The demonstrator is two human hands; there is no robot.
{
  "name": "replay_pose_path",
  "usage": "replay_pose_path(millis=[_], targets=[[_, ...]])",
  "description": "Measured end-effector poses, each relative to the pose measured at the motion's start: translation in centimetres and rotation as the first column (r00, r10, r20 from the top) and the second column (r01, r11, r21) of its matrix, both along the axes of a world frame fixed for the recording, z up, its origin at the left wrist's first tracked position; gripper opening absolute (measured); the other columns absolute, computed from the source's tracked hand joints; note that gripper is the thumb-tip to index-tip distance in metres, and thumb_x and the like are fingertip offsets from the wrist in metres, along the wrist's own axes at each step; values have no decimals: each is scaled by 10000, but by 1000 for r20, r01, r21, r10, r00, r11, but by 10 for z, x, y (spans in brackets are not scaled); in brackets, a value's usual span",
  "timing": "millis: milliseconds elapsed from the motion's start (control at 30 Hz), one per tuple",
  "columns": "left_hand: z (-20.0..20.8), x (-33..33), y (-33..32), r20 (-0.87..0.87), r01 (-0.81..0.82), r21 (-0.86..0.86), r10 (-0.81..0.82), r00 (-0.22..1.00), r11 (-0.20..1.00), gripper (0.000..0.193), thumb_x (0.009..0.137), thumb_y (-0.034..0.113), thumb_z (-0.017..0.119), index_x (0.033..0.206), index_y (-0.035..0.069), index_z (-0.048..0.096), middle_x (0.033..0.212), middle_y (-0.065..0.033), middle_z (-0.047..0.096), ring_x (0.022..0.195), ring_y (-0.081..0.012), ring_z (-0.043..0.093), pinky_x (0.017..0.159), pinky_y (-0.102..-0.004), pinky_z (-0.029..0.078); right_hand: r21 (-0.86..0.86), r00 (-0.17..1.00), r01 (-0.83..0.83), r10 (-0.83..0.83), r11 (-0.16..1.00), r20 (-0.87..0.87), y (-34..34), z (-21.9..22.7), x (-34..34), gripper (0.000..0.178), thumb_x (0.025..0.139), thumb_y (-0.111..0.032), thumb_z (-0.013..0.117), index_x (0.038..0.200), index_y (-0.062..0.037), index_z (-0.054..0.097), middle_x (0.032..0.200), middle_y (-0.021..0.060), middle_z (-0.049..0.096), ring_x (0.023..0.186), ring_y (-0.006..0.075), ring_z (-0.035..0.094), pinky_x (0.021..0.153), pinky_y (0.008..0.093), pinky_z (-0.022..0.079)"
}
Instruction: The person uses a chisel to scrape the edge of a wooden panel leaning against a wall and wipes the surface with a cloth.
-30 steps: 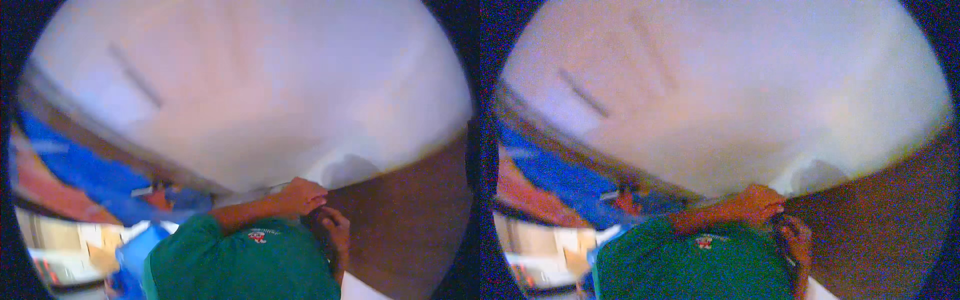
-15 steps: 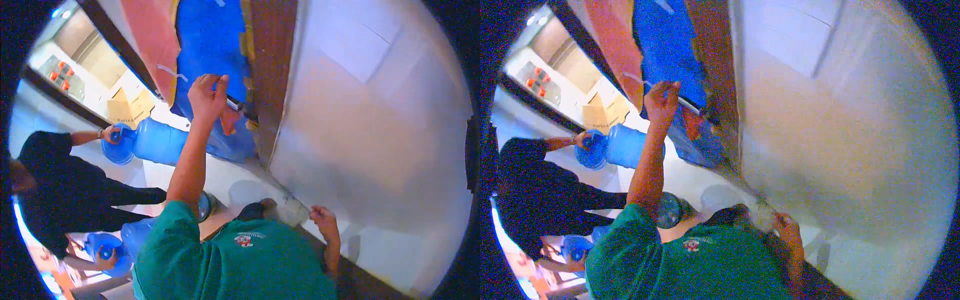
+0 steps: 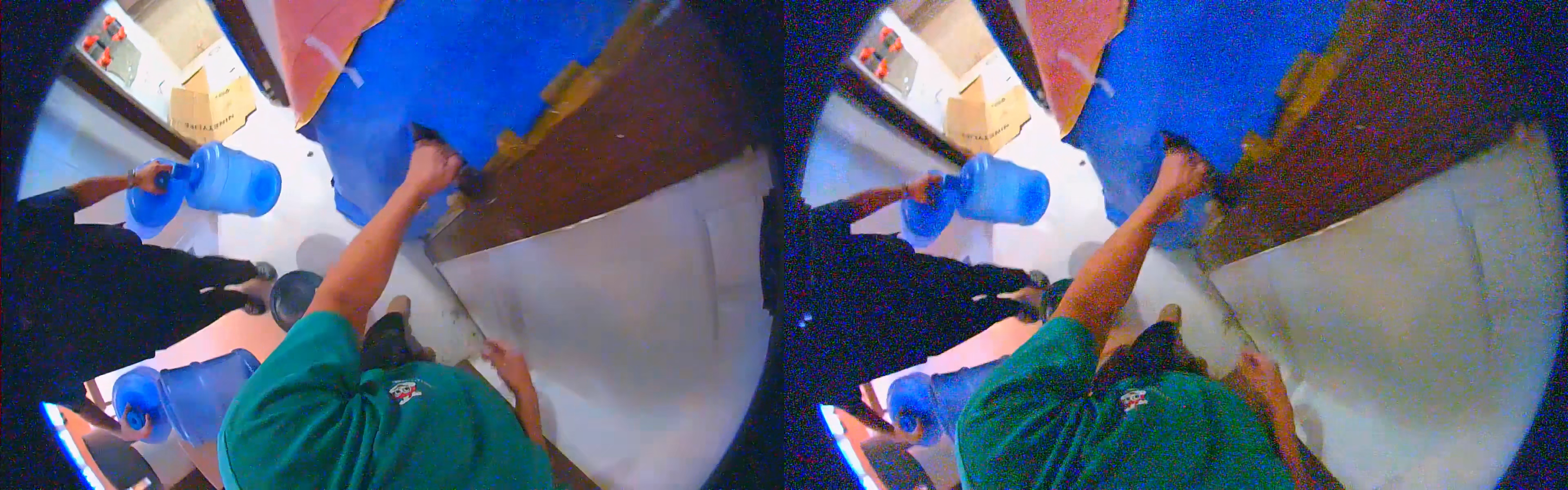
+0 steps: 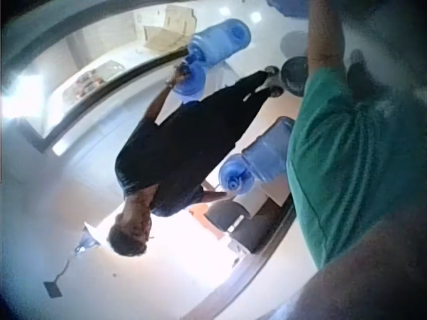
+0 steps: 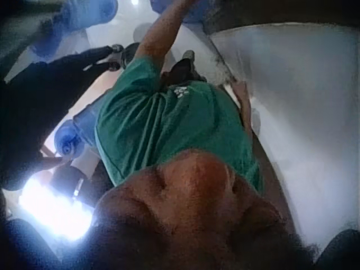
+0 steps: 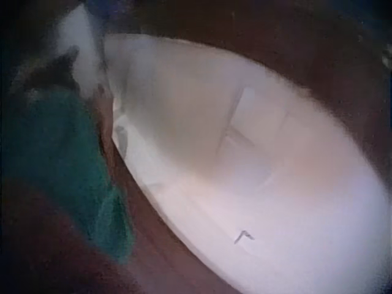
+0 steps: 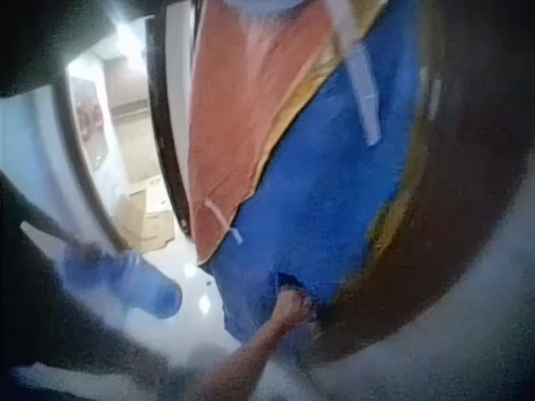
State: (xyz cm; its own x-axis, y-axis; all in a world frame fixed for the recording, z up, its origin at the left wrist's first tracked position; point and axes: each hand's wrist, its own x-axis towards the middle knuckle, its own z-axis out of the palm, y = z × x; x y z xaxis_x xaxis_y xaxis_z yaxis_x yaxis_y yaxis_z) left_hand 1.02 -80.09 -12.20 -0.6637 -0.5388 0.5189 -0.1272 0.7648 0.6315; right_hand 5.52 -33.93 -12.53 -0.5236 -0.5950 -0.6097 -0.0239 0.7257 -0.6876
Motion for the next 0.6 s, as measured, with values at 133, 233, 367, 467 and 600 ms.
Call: replay_pose_path(millis=[133, 233, 367, 467, 600], targets=[[-8, 7, -8, -28, 51, -171, -56, 998, 984, 299, 794, 277, 556, 583, 73, 613, 686, -158, 658, 651, -395, 610, 655, -502, 463, -135, 931, -237, 185, 962, -315, -123, 73, -45, 290, 929, -187, 640, 1151, -1, 655, 1024, 140, 705, 944, 211, 668, 816, 359, 526], [-15, 29, -15, 42, 193, -16, -192, 981, 981, 299, 806, 315, 608, 674, 46, 599, 728, -210, 608, 717, -425, 568, 711, -531, 449, -379, 838, -295, 47, 877, -544, -166, 125, -55, 312, 898, -164, 667, 1167, -7, 649, 1043, 141, 695, 957, 238, 664, 834, 371, 524], [-43, 98, -42, 195, 194, -137, -166, 967, 971, 290, 810, 244, 520, 591, 58, 551, 756, -141, 663, 801, -361, 602, 765, -480, 431, -667, 769, -355, -201, 655, -607, -219, 120, -64, 517, 861, -243, 726, 1276, 24, 574, 1187, 172, 646, 1066, 301, 615, 899, 401, 507], [-61, 148, -61, 182, 144, -89, -126, 975, 986, 268, 831, 233, 498, 664, 52, 604, 866, -160, 677, 867, -369, 614, 849, -464, 446, -724, 660, -556, -313, 409, -683, -287, 132, -73, 886, 866, -459, 708, 1490, 32, 316, 1469, 174, 410, 1369, 289, 392, 1093, 449, 344], [-30, 199, -54, 121, 46, 64, -54, 991, 997, 222, 838, 180, 515, 802, 21, 666, 968, -186, 681, 939, -363, 640, 920, -417, 481, -833, 839, -538, -181, -131, -514, -384, 146, -41, 940, 794, -426, 800, 1474, 16, 325, 1421, 164, 463, 1323, 281, 438, 1076, 421, 370]])
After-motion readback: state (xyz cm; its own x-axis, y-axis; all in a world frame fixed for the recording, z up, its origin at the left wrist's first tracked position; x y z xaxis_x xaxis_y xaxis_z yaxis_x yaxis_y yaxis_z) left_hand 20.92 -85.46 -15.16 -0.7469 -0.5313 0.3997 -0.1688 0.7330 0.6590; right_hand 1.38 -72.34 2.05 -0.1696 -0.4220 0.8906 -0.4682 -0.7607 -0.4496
